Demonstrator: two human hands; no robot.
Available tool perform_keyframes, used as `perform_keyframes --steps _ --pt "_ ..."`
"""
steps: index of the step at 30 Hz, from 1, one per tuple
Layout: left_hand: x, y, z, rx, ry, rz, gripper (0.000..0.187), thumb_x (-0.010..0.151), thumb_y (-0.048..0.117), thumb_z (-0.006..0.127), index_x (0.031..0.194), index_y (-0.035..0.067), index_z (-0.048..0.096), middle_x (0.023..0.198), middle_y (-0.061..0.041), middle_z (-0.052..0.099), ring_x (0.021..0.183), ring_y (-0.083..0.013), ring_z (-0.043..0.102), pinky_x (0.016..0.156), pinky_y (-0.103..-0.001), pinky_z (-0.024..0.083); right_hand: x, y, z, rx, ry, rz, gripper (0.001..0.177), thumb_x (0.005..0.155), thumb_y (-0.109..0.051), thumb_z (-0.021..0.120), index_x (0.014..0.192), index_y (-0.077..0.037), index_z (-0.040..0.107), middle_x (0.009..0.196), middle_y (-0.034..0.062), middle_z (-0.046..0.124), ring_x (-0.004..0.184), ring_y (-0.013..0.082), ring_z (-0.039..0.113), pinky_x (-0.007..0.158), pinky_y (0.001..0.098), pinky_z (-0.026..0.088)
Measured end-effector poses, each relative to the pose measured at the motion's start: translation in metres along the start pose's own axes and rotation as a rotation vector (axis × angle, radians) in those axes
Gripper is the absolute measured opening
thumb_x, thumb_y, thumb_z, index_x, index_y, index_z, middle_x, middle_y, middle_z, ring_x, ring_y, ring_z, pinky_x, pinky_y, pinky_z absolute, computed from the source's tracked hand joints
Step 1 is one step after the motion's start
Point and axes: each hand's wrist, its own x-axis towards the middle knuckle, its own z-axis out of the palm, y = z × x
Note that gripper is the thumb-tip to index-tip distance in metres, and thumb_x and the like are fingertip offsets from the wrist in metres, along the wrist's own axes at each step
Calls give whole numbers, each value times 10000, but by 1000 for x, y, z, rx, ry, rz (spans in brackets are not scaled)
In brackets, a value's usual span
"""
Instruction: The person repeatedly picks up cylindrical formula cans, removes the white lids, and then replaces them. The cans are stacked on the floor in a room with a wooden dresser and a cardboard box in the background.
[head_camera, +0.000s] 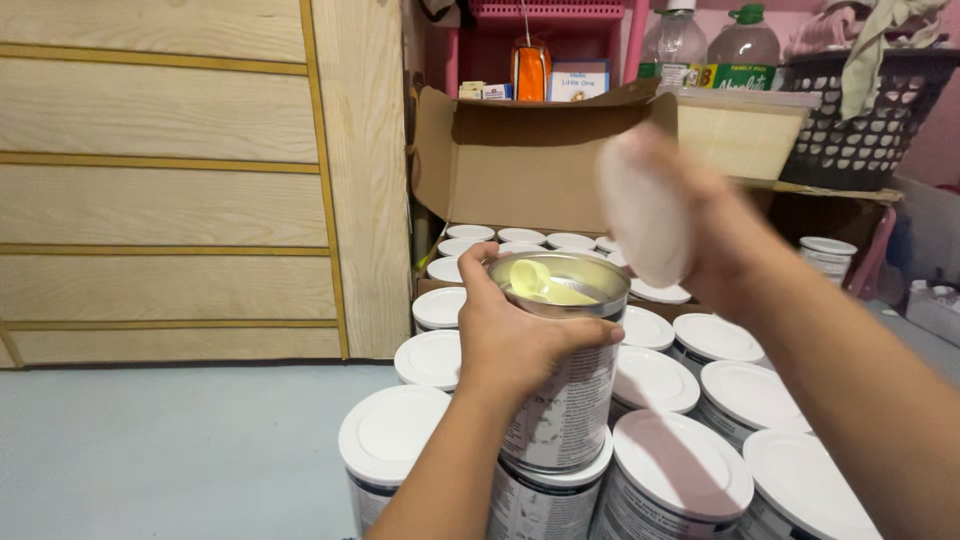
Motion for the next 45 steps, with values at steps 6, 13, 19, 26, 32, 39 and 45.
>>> perform_keyframes --steps 6,13,19,26,32,39,45 --pt "0 -2 1 -3 -4 33 1327 333 353 973 1439 56 302 1268 -192 654 1140 -277 689 974 -338 558 -30 0 -31 959 221 28 965 890 -781 365 1570 -102 275 1553 349 305 1360 601 382 1032 789 377" --pt "3 -4 1 77 14 14 1352 334 367 993 1448 26 306 1262 -203 658 1135 -278 686 979 -320 542 -48 32 -32 1571 341 125 976 974 -723 303 1612 -4 139 1584 392 212 1412 626 285 1019 781 324" --pt "3 -4 1 16 16 39 1354 307 373 978 1431 -21 334 1230 -201 674 1088 -280 721 913 -333 589 -43 31 -21 1319 351 251 907 943 -703 428 1579 -74 277 1568 325 304 1399 577 338 1030 746 355" --pt "-2 -6 3 33 70 87 1185 310 405 984 1300 -36 506 1172 -160 727 1052 -243 735 911 -321 586 4 0 11 -20 141 -15 836 891 -649 630 1491 -69 586 1403 345 577 1313 562 528 1042 713 419" --pt "-3 -10 4 -6 76 114 1116 336 437 969 1258 -20 538 1139 -139 756 1021 -226 756 879 -317 602 9 -20 48 -868 -188 -178 906 600 -691 690 1357 -195 671 1237 191 747 1095 314 755 940 429 575" --pt "-5 -12 4 -150 48 191 1090 353 465 964 1195 -23 474 1101 -144 748 986 -210 763 834 -297 622 -8 -17 70 -1117 -318 -171 909 584 -694 748 1339 -193 673 1261 207 706 1131 368 708 996 417 529" --pt "-7 -5 2 21 54 46 1108 334 459 975 1207 -7 477 1062 -155 755 974 -238 755 849 -323 605 -7 -4 64 -1044 -303 -223 847 610 -633 724 1273 -107 718 1244 202 717 1120 354 712 992 397 521"
